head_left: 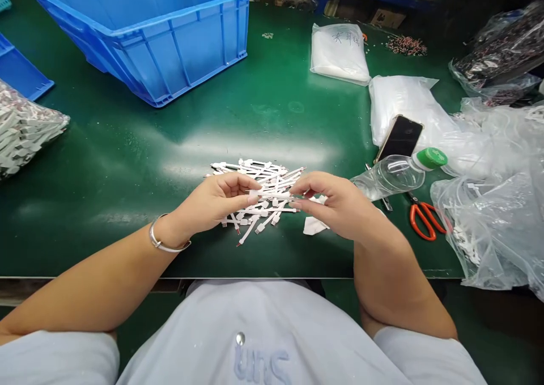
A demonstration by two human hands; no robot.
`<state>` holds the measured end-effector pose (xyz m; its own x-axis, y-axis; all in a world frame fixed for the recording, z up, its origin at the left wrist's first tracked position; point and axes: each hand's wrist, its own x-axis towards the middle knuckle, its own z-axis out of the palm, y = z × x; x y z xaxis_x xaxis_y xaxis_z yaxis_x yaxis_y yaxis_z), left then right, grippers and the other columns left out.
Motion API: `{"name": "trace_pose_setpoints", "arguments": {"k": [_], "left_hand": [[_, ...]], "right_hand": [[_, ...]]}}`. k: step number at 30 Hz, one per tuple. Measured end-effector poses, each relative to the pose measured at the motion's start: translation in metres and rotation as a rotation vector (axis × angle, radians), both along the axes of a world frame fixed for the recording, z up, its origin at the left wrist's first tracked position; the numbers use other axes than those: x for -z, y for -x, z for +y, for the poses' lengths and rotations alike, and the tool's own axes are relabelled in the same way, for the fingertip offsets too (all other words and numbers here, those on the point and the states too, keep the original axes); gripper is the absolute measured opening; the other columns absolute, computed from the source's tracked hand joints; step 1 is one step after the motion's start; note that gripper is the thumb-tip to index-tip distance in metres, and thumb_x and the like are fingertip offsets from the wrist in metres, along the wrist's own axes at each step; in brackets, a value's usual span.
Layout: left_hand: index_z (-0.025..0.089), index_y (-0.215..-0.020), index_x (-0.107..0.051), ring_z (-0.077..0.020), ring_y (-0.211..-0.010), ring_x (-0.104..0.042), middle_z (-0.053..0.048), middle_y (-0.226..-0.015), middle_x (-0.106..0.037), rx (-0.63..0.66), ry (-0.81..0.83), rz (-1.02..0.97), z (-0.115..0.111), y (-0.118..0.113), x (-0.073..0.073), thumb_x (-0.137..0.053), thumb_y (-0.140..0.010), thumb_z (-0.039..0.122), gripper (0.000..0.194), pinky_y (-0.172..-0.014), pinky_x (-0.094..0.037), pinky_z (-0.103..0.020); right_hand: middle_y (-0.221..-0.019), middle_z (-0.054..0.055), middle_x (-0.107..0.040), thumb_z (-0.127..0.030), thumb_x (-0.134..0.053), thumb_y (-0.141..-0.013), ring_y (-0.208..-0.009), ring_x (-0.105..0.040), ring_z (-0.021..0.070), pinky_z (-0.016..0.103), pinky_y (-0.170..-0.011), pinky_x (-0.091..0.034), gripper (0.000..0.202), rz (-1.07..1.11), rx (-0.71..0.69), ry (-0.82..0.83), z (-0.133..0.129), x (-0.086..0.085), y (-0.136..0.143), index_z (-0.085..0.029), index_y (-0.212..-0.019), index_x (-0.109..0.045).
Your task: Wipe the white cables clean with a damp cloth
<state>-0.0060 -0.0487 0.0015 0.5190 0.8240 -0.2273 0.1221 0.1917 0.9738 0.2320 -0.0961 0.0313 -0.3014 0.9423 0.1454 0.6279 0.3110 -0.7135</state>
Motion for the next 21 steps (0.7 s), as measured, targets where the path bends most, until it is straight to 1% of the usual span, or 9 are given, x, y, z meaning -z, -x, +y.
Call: {"name": "trace_pose_setpoints", "arguments": {"k": [2, 4, 6, 9, 12, 14, 16, 19, 21], "left_hand": [[0.017, -0.091, -0.069, -0.0096, -0.062, -0.056, 0.001, -0.072, -0.065, 0.001, -0.047, 0.042, -0.004, -0.002, -0.001, -0.078, -0.069, 0.037, 0.03, -0.056, -0.044, -0.022], [0.018, -0.088, -0.069, -0.0109, -0.064, -0.058, 0.0, -0.074, -0.066, 0.002, -0.062, 0.043, -0.008, -0.003, -0.002, -0.079, -0.068, 0.036, 0.029, -0.058, -0.046, -0.023], [0.018, -0.086, -0.069, -0.0129, -0.07, -0.062, -0.001, -0.077, -0.069, 0.008, -0.038, 0.005, -0.009, -0.004, -0.002, -0.08, -0.067, 0.036, 0.029, -0.064, -0.05, -0.025], [0.018, -0.086, -0.066, -0.0137, -0.071, -0.065, -0.001, -0.074, -0.069, 0.036, 0.046, -0.062, -0.01, -0.005, -0.001, -0.081, -0.066, 0.037, 0.031, -0.068, -0.052, -0.027], [0.017, -0.084, -0.065, -0.0127, -0.069, -0.065, 0.0, -0.073, -0.069, 0.051, 0.115, -0.103, -0.011, -0.008, -0.001, -0.082, -0.065, 0.037, 0.033, -0.067, -0.052, -0.025], [0.017, -0.084, -0.064, -0.0125, -0.07, -0.066, -0.001, -0.074, -0.069, 0.047, 0.146, -0.119, -0.012, -0.009, -0.001, -0.084, -0.063, 0.037, 0.035, -0.067, -0.053, -0.025], [0.017, -0.085, -0.064, -0.0124, -0.071, -0.066, 0.0, -0.075, -0.07, 0.039, 0.165, -0.128, -0.013, -0.01, -0.001, -0.084, -0.063, 0.036, 0.036, -0.068, -0.053, -0.024], [0.017, -0.085, -0.063, -0.0118, -0.07, -0.066, 0.0, -0.076, -0.07, 0.042, 0.173, -0.14, -0.013, -0.01, -0.002, -0.085, -0.063, 0.034, 0.035, -0.067, -0.052, -0.024], [0.017, -0.085, -0.062, -0.0115, -0.07, -0.066, 0.0, -0.075, -0.069, 0.054, 0.171, -0.145, -0.014, -0.01, -0.002, -0.084, -0.064, 0.033, 0.034, -0.066, -0.051, -0.023]], "right_hand": [[-0.095, 0.004, -0.069, -0.03, -0.062, -0.085, -0.083, -0.062, 0.0175, 0.03, -0.073, -0.047, 0.012, -0.106, 0.066, -0.094, -0.014, -0.005, -0.009, -0.023, -0.093, -0.067], [-0.091, 0.005, -0.069, -0.032, -0.057, -0.089, -0.081, -0.061, 0.0183, 0.031, -0.072, -0.046, 0.014, -0.221, 0.168, -0.144, -0.031, -0.002, -0.02, -0.023, -0.091, -0.067], [-0.088, 0.006, -0.068, -0.032, -0.054, -0.09, -0.082, -0.061, 0.0208, 0.035, -0.074, -0.046, 0.016, -0.347, 0.227, -0.149, -0.048, 0.013, -0.032, -0.022, -0.091, -0.067], [-0.087, 0.009, -0.065, -0.032, -0.055, -0.089, -0.086, -0.058, 0.0255, 0.04, -0.077, -0.046, 0.018, -0.515, 0.255, -0.141, -0.069, 0.043, -0.043, -0.02, -0.093, -0.067], [-0.083, 0.009, -0.063, -0.027, -0.05, -0.092, -0.084, -0.056, 0.0245, 0.038, -0.075, -0.046, 0.019, -0.517, 0.292, -0.163, -0.079, 0.064, -0.041, -0.018, -0.084, -0.065], [-0.08, 0.009, -0.063, -0.024, -0.047, -0.093, -0.081, -0.055, 0.0226, 0.036, -0.074, -0.046, 0.022, -0.465, 0.268, -0.186, -0.082, 0.068, -0.032, -0.019, -0.079, -0.063], [-0.078, 0.008, -0.063, -0.023, -0.047, -0.094, -0.078, -0.055, 0.0209, 0.035, -0.073, -0.047, 0.022, -0.401, 0.202, -0.191, -0.083, 0.068, -0.02, -0.019, -0.078, -0.063], [-0.076, 0.008, -0.064, -0.021, -0.048, -0.093, -0.075, -0.056, 0.02, 0.034, -0.069, -0.048, 0.022, -0.301, 0.089, -0.206, -0.085, 0.066, 0.005, -0.017, -0.08, -0.065], [-0.079, 0.009, -0.067, -0.021, -0.049, -0.093, -0.076, -0.06, 0.0201, 0.034, -0.069, -0.051, 0.02, -0.204, 0.012, -0.212, -0.087, 0.063, 0.022, -0.016, -0.085, -0.068]]}}
